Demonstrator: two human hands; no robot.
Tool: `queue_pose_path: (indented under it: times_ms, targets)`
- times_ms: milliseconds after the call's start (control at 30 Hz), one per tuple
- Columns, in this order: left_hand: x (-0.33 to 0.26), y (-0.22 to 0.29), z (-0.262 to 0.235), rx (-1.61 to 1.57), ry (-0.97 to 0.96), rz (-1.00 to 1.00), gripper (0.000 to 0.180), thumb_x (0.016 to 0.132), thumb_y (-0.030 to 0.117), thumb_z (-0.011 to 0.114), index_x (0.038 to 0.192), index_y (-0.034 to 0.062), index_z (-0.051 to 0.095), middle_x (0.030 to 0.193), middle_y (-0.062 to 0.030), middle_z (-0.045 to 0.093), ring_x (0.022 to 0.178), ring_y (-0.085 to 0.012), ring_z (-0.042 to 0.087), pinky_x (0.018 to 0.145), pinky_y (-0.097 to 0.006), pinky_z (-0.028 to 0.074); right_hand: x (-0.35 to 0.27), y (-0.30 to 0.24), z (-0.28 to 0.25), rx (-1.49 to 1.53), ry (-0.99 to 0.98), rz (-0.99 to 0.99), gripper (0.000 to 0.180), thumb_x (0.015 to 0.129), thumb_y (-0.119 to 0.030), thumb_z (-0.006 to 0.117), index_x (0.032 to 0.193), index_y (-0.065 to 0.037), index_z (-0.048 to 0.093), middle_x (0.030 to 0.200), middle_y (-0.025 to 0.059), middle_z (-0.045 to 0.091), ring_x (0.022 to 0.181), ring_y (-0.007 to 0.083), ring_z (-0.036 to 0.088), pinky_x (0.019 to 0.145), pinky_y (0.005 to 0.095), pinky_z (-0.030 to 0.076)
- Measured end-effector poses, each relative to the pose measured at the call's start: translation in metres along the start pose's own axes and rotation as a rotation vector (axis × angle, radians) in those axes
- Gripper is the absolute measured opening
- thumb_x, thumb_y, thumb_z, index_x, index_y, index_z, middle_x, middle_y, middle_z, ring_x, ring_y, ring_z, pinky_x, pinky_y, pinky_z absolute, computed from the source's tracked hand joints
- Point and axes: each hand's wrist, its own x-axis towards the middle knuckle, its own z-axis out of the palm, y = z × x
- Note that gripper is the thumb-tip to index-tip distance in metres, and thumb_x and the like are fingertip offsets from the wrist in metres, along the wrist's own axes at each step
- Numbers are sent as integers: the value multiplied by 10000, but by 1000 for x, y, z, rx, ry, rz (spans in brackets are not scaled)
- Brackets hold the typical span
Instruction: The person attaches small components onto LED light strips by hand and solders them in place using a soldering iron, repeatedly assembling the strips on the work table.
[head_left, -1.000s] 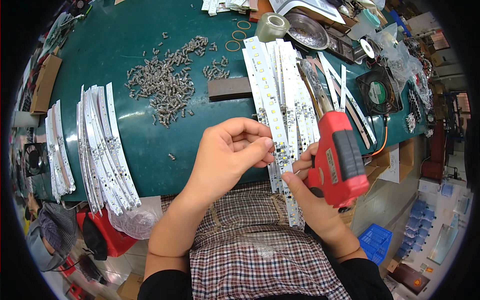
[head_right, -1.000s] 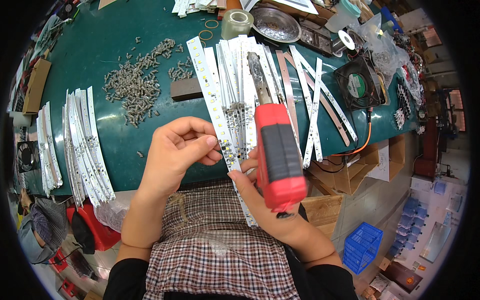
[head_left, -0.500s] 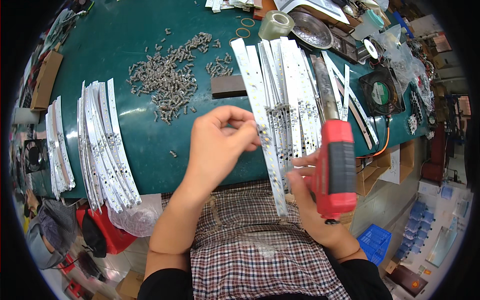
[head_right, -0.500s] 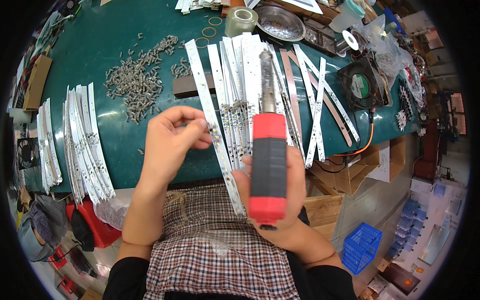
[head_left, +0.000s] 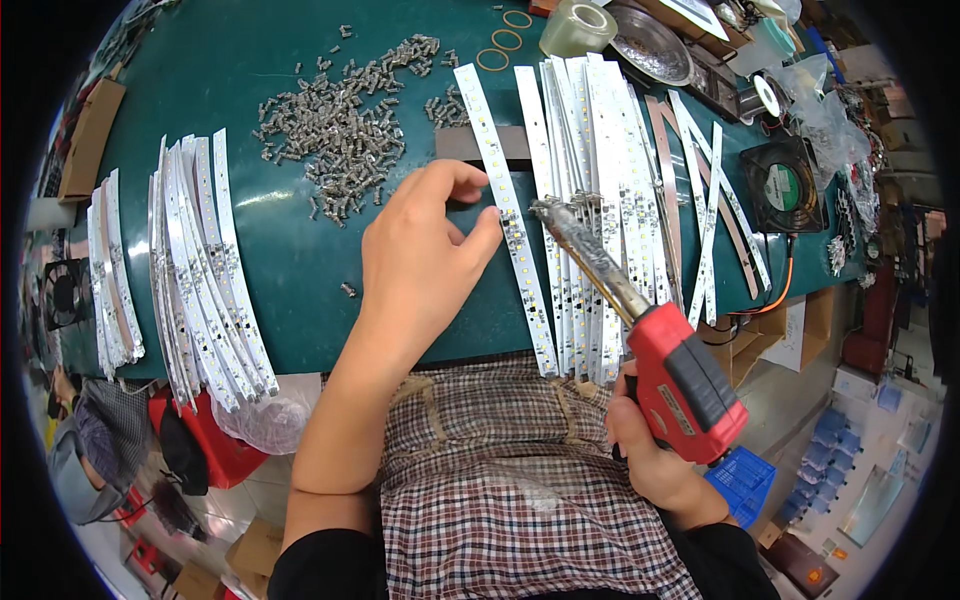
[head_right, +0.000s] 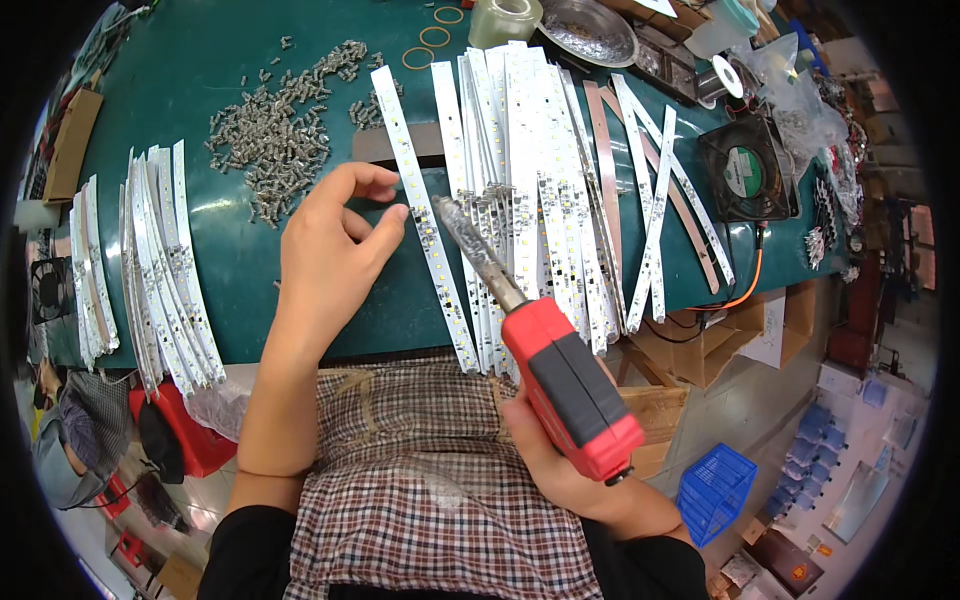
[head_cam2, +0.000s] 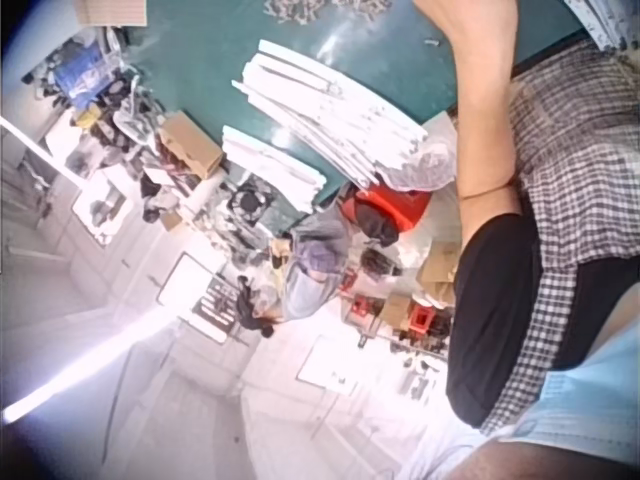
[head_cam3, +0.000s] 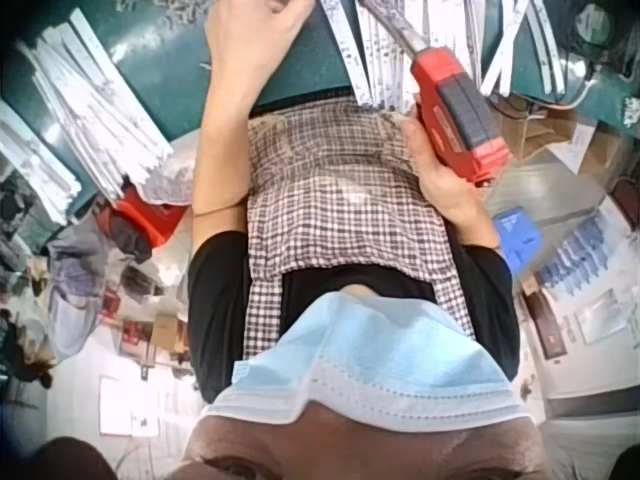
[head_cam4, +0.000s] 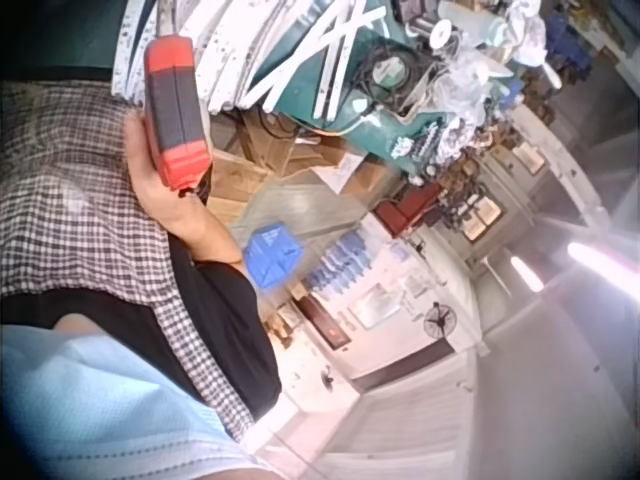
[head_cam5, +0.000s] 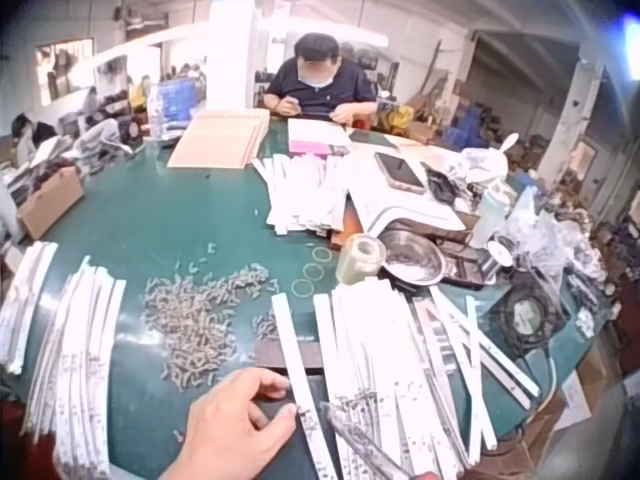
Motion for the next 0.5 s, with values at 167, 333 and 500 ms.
queue_pose_path:
  times_ms: [167,333,500]
  targets:
    - [-2,-7,1,-84,-78,45,191,801,16,659,988,53,667,946,-41,671,553,-66,547,585,-224,457,8,6,6,-171,9,-65,236,813,-44,701,1024,2,608,882,136,578,791,281,592,669,384,474]
    - [-2,-9,5,-57,-64,87,190,801,7,651,981,59,682,931,-35,669,557,-73,545,580,-228,461,12,5,10,-144,8,-33,211,807,-47,704,997,0,625,859,134,599,740,277,597,644,380,477]
    - [-2,-10,5,-46,-58,94,198,798,7,647,982,65,690,923,-37,669,557,-81,542,569,-227,459,14,2,11,-126,-10,3,213,824,-59,701,1009,7,620,846,115,610,723,247,608,631,355,481]
